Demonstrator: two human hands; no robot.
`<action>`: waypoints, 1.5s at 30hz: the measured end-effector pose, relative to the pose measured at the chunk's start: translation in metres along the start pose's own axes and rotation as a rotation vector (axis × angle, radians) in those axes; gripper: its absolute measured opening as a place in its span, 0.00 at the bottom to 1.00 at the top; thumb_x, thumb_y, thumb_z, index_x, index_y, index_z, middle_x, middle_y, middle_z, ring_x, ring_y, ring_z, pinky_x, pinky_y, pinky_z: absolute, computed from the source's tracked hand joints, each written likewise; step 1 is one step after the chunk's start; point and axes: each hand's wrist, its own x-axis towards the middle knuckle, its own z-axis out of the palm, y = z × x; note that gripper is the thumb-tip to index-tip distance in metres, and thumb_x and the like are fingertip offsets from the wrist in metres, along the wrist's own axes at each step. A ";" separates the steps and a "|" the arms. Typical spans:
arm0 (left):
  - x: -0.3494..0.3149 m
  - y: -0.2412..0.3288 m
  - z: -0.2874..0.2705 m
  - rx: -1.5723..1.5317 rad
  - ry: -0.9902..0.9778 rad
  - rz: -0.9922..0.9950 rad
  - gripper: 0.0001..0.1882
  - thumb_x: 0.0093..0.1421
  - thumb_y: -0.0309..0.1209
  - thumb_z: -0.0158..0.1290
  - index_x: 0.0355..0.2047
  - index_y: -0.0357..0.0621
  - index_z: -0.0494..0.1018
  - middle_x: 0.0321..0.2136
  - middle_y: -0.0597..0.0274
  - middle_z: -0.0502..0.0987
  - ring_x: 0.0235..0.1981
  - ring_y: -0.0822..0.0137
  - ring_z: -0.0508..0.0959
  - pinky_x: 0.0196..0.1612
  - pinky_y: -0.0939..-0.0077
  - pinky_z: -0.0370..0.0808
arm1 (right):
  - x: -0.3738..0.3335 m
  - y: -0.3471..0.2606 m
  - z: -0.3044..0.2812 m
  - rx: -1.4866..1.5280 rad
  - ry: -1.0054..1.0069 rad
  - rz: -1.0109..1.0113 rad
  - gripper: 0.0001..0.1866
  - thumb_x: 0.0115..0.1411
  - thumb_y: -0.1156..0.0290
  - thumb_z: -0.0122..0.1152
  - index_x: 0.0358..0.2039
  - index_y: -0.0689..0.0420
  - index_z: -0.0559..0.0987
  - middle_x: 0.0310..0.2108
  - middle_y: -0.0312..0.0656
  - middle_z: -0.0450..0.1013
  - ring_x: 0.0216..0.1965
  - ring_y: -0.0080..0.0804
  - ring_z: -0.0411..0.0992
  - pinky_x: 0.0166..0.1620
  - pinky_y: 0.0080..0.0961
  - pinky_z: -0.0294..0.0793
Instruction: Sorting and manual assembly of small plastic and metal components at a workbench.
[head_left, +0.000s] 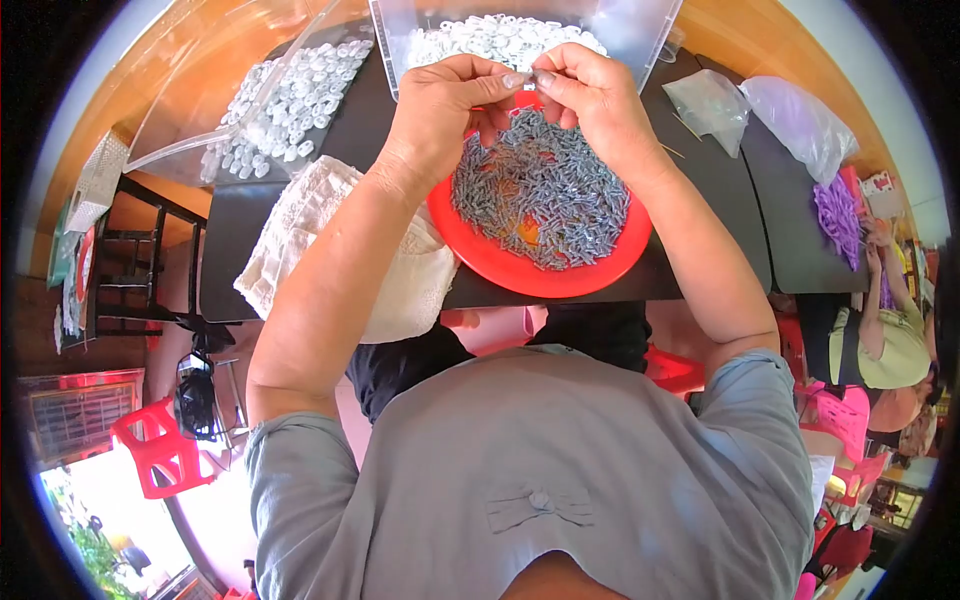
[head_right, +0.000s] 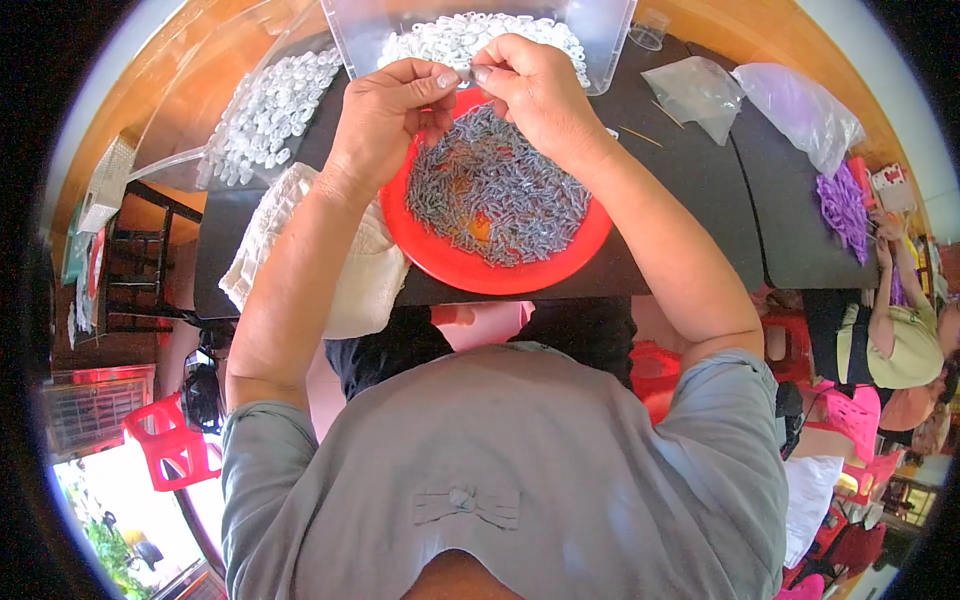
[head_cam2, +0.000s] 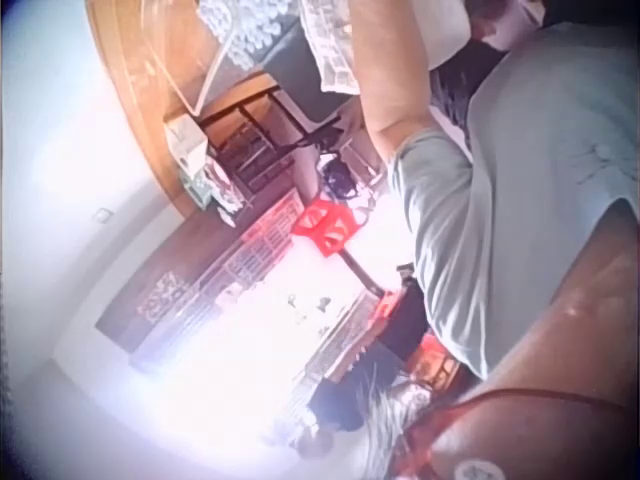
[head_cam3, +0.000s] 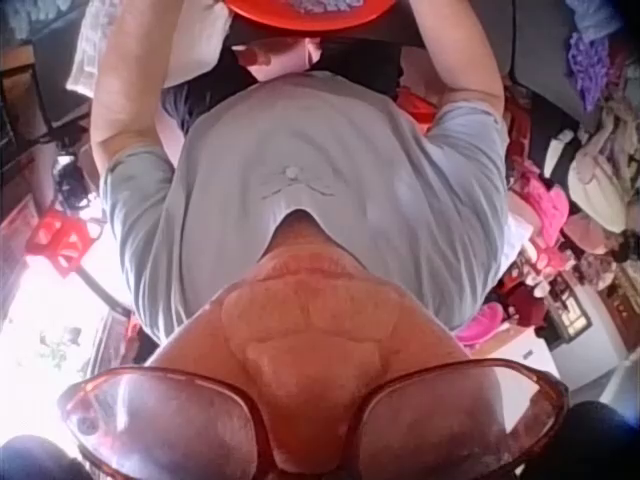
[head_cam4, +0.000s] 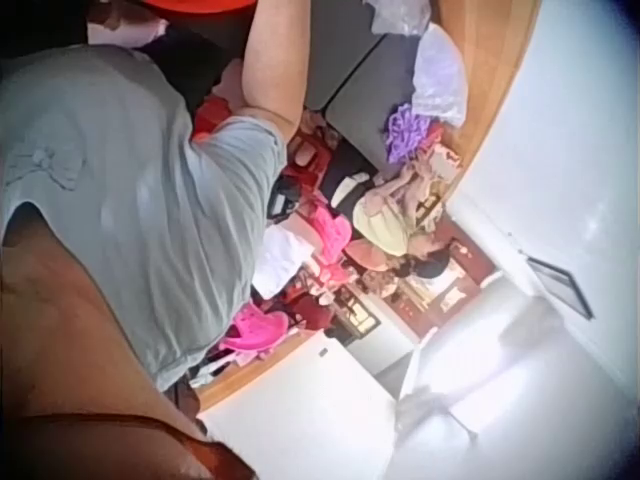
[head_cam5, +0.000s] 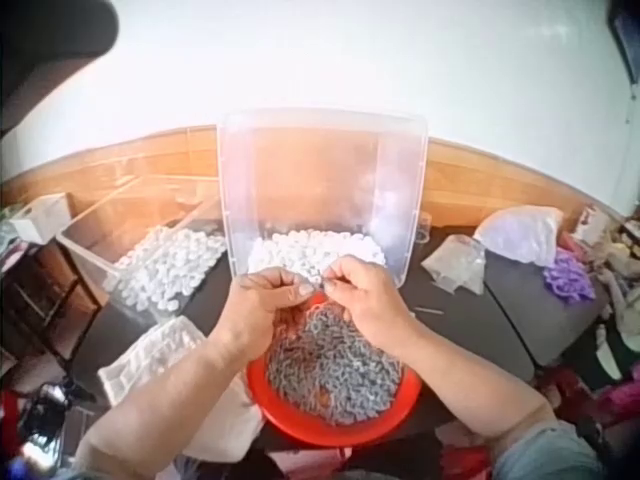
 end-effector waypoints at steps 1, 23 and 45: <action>-0.002 -0.001 0.002 0.027 0.017 0.019 0.09 0.55 0.29 0.61 0.28 0.35 0.75 0.20 0.63 0.75 0.19 0.73 0.73 0.20 0.80 0.68 | -0.002 -0.001 0.000 0.016 -0.011 0.050 0.07 0.61 0.70 0.53 0.37 0.59 0.75 0.26 0.30 0.70 0.25 0.15 0.67 0.28 0.14 0.65; 0.000 -0.007 -0.003 -0.299 -0.326 -0.186 0.11 0.63 0.36 0.49 0.32 0.40 0.72 0.23 0.64 0.71 0.22 0.71 0.70 0.20 0.79 0.62 | -0.004 0.011 0.006 0.038 0.020 -0.548 0.04 0.59 0.82 0.56 0.35 0.65 0.73 0.30 0.39 0.73 0.31 0.24 0.74 0.33 0.20 0.74; -0.008 0.001 0.005 -0.218 -0.075 -0.141 0.11 0.63 0.33 0.50 0.29 0.38 0.73 0.21 0.60 0.74 0.20 0.67 0.74 0.22 0.74 0.69 | -0.017 -0.015 0.012 -0.017 0.092 -0.270 0.03 0.58 0.79 0.58 0.31 0.64 0.73 0.23 0.36 0.72 0.26 0.19 0.70 0.29 0.17 0.70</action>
